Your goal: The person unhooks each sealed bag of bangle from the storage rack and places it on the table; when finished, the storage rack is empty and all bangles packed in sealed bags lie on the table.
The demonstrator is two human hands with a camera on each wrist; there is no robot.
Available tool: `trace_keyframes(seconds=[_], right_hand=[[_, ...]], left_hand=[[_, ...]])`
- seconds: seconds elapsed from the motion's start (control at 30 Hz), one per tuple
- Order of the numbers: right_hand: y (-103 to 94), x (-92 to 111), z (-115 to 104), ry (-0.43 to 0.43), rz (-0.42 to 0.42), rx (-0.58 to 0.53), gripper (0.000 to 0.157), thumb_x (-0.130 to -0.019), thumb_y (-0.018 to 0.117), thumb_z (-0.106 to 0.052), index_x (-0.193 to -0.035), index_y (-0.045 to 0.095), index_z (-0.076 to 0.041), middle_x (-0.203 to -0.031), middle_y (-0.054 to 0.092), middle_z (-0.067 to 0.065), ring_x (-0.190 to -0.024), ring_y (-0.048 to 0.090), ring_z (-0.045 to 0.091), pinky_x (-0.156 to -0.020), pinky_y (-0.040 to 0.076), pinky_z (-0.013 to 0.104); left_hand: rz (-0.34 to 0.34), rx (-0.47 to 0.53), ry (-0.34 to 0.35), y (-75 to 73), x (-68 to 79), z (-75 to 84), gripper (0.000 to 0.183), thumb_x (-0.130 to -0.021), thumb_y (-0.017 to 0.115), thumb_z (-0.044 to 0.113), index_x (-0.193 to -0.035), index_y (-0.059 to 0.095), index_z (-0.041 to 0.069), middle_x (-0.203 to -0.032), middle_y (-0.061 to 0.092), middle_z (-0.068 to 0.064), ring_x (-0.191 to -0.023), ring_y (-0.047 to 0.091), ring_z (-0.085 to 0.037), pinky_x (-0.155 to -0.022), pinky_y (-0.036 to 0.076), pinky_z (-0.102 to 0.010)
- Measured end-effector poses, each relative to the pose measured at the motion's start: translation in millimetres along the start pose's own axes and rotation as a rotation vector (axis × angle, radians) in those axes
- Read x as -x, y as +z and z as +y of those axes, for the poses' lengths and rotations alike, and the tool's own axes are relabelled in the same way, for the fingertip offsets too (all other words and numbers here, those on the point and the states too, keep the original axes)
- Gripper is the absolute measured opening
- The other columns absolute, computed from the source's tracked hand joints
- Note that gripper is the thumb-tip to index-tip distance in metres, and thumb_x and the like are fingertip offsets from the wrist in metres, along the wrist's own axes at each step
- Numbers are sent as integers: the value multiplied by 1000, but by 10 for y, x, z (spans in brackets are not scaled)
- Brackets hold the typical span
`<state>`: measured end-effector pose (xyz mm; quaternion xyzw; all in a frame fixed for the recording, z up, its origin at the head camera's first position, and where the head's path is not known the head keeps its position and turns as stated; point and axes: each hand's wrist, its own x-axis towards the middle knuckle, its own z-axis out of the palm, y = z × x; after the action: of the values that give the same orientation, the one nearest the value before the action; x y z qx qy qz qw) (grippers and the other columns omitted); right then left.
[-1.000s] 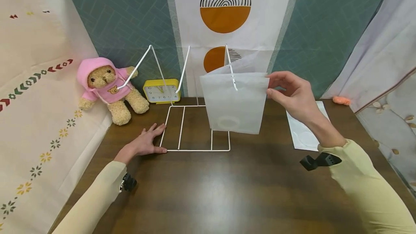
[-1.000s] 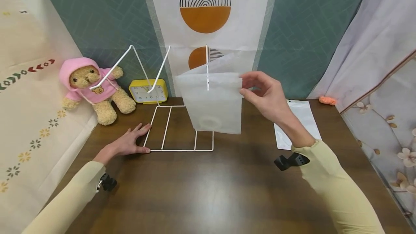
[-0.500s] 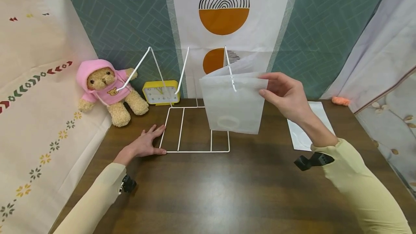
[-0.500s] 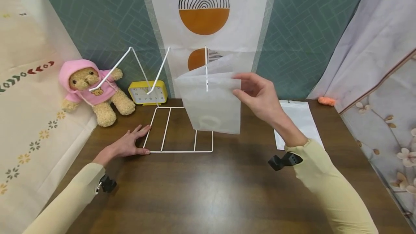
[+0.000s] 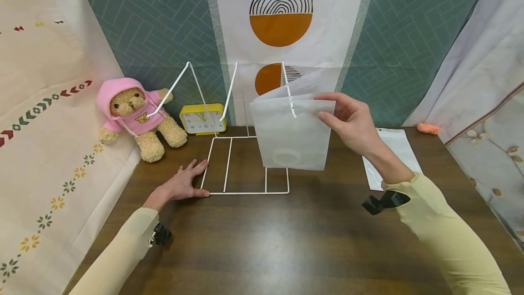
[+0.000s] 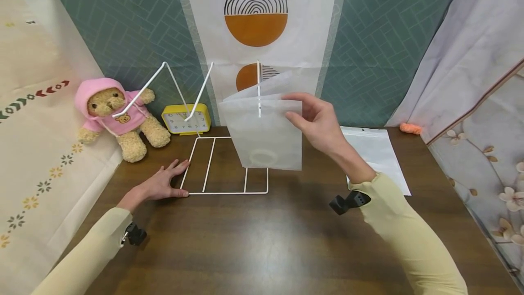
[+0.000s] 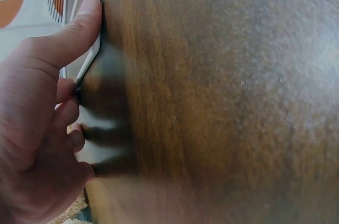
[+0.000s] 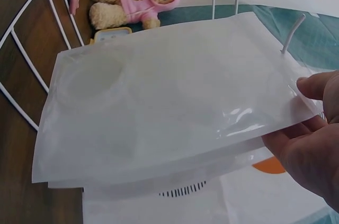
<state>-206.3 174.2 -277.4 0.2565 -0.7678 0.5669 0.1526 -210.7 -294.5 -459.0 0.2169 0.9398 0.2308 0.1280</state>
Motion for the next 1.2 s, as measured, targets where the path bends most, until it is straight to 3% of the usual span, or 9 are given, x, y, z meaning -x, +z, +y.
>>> trace_keyframes(seconds=[0.37,0.93,1.2], right_hand=[[44,-9,-20,38,25,32,32,-93,71,-2,-125,69,-4,-62,35,5,-50,32,15,-48,28,27],[19,77,-110,89,32,12,27,-94,70,-5,-121,71,-3,-63,37,5,-51,33,16,-50,30,28],[-16,191,-245,96,27,-72,25,-93,70,-3,-115,76,-13,-61,35,3,-49,30,16,-49,29,28]], left_hand=[[0,-11,2,-7,-14,7,104,-80,82,46,-156,29,-1,-161,25,-22,-146,10,-51,-108,5,-73],[7,-1,8,12,-8,-6,104,-79,83,45,-155,29,-2,-160,25,-23,-145,10,-52,-108,5,-74],[13,2,10,19,-9,-18,104,-79,83,46,-155,30,-1,-160,25,-23,-145,10,-52,-108,5,-74]])
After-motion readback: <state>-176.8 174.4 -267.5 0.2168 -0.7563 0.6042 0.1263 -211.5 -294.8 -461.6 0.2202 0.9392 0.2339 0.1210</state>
